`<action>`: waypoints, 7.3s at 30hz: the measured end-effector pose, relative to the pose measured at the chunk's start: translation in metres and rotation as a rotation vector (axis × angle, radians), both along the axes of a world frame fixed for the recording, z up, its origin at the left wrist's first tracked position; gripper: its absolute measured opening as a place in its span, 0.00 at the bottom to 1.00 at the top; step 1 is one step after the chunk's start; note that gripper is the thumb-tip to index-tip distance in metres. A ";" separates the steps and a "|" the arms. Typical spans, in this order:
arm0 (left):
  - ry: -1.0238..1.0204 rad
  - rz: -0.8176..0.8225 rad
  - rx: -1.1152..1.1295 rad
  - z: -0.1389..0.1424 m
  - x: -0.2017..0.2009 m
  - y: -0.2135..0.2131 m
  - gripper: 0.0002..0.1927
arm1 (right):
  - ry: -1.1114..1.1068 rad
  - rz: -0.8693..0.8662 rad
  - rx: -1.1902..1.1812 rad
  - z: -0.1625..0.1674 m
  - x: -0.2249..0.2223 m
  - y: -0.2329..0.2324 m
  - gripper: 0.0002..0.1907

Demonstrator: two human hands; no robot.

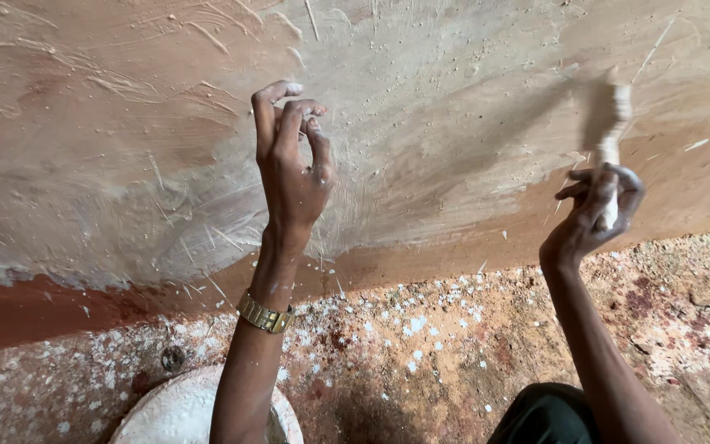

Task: The person applies white plaster to a reddish-brown wall using a brush. They repeatedly dip the brush into a white basin and spread the plaster in horizontal strokes along the lower section of the wall.

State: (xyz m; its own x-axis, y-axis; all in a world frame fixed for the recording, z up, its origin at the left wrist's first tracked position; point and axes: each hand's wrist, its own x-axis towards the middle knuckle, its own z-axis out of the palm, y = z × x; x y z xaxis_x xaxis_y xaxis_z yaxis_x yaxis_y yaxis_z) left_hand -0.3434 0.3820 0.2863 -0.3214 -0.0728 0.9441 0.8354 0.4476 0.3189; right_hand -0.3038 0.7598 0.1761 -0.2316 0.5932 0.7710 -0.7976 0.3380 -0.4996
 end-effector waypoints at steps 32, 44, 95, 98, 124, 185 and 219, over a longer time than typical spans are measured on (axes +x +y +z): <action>-0.006 0.019 -0.069 -0.019 -0.014 0.015 0.13 | -0.289 0.206 0.511 -0.030 -0.002 -0.080 0.06; -0.019 0.017 -0.071 -0.019 -0.018 0.017 0.10 | -0.384 0.291 0.502 -0.025 0.004 -0.060 0.10; -0.028 -0.075 -0.150 -0.020 -0.011 0.042 0.11 | -0.359 0.433 0.313 -0.036 0.042 -0.052 0.07; -0.020 -0.063 -0.159 -0.019 -0.007 0.038 0.10 | -0.244 0.245 0.057 -0.017 0.041 -0.029 0.09; -0.001 -0.080 -0.168 -0.017 -0.006 0.027 0.11 | -0.139 0.174 0.030 -0.014 0.028 -0.006 0.09; -0.017 -0.075 -0.172 -0.025 -0.008 0.031 0.09 | -0.304 0.242 0.473 -0.033 0.023 -0.061 0.06; -0.074 -0.056 -0.332 -0.051 -0.011 0.018 0.29 | -0.300 0.096 0.982 -0.041 0.020 -0.039 0.02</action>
State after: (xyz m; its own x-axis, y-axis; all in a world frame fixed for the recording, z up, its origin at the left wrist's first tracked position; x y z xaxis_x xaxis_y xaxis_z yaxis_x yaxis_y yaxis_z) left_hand -0.3541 0.3998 0.2358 -0.3846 0.2544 0.8873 0.8418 0.4912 0.2240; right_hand -0.2835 0.7213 0.1353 -0.5076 -0.2978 0.8085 -0.7305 0.6463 -0.2206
